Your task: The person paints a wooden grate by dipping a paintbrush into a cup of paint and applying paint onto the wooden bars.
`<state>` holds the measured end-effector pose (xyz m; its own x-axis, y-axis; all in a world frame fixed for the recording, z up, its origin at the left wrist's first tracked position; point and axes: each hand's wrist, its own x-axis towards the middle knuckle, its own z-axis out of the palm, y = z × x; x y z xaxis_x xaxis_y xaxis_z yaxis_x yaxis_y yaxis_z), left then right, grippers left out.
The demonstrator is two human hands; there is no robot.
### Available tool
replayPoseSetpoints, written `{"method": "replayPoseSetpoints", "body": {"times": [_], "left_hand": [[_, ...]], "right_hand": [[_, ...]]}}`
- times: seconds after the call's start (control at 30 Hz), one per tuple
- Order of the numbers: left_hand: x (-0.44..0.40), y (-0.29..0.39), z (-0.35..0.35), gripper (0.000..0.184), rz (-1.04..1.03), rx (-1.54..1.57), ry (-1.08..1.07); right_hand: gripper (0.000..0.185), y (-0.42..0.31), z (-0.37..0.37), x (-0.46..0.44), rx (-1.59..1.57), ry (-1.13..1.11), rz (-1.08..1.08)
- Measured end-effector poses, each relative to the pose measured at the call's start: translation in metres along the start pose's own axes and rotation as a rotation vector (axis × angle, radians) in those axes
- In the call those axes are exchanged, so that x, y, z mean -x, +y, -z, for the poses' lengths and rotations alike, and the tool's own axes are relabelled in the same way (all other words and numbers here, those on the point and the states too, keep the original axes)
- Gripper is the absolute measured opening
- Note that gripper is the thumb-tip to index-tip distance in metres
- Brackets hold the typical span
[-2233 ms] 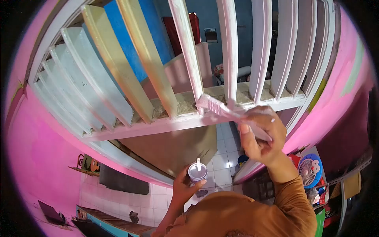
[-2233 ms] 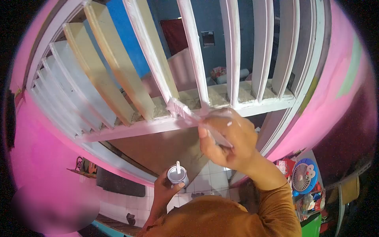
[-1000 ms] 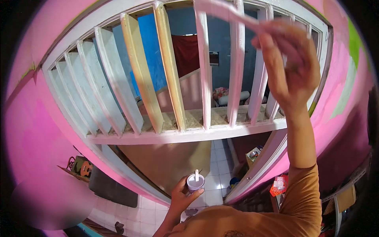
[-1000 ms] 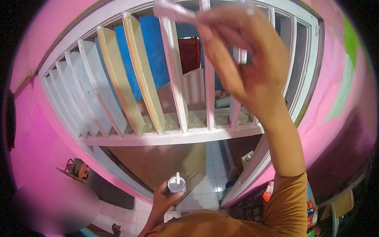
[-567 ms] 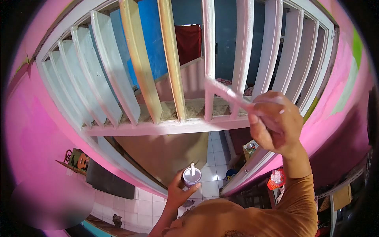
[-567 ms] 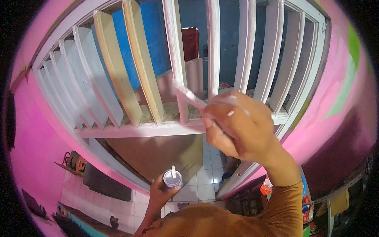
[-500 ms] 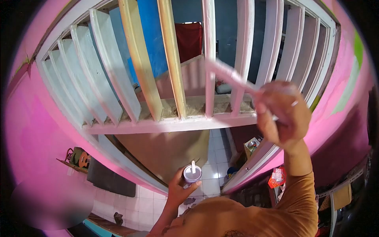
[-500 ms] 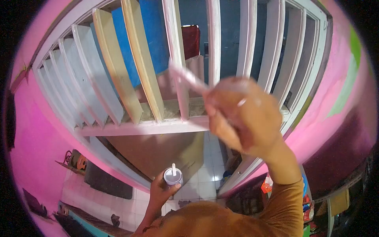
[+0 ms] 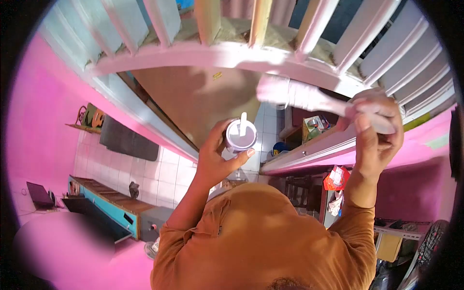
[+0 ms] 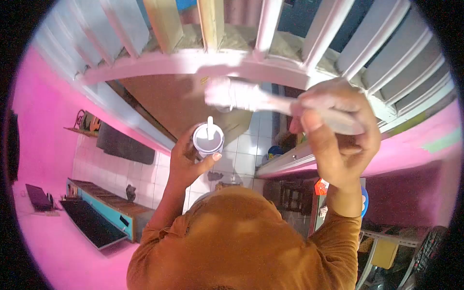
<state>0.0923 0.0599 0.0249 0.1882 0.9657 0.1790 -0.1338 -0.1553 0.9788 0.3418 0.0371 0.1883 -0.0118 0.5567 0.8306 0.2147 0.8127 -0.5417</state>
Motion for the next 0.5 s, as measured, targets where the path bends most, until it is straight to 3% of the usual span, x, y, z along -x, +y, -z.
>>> {"method": "replayPoseSetpoints", "body": {"times": [0.1, 0.23, 0.5], "left_hand": [[-0.004, 0.003, 0.001, 0.069, -0.021, -0.030, -0.036], [-0.007, 0.001, -0.002, 0.070, -0.024, -0.015, -0.058], [-0.011, -0.002, -0.004, 0.076, -0.030, 0.011, -0.134]], "right_hand": [[0.010, 0.008, -0.001, 0.015, -0.012, -0.211, -0.210], [0.015, 0.023, -0.005, 0.013, 0.087, -0.415, -0.140], [0.018, 0.034, -0.019, 0.016, 0.070, -0.553, -0.228]]}}
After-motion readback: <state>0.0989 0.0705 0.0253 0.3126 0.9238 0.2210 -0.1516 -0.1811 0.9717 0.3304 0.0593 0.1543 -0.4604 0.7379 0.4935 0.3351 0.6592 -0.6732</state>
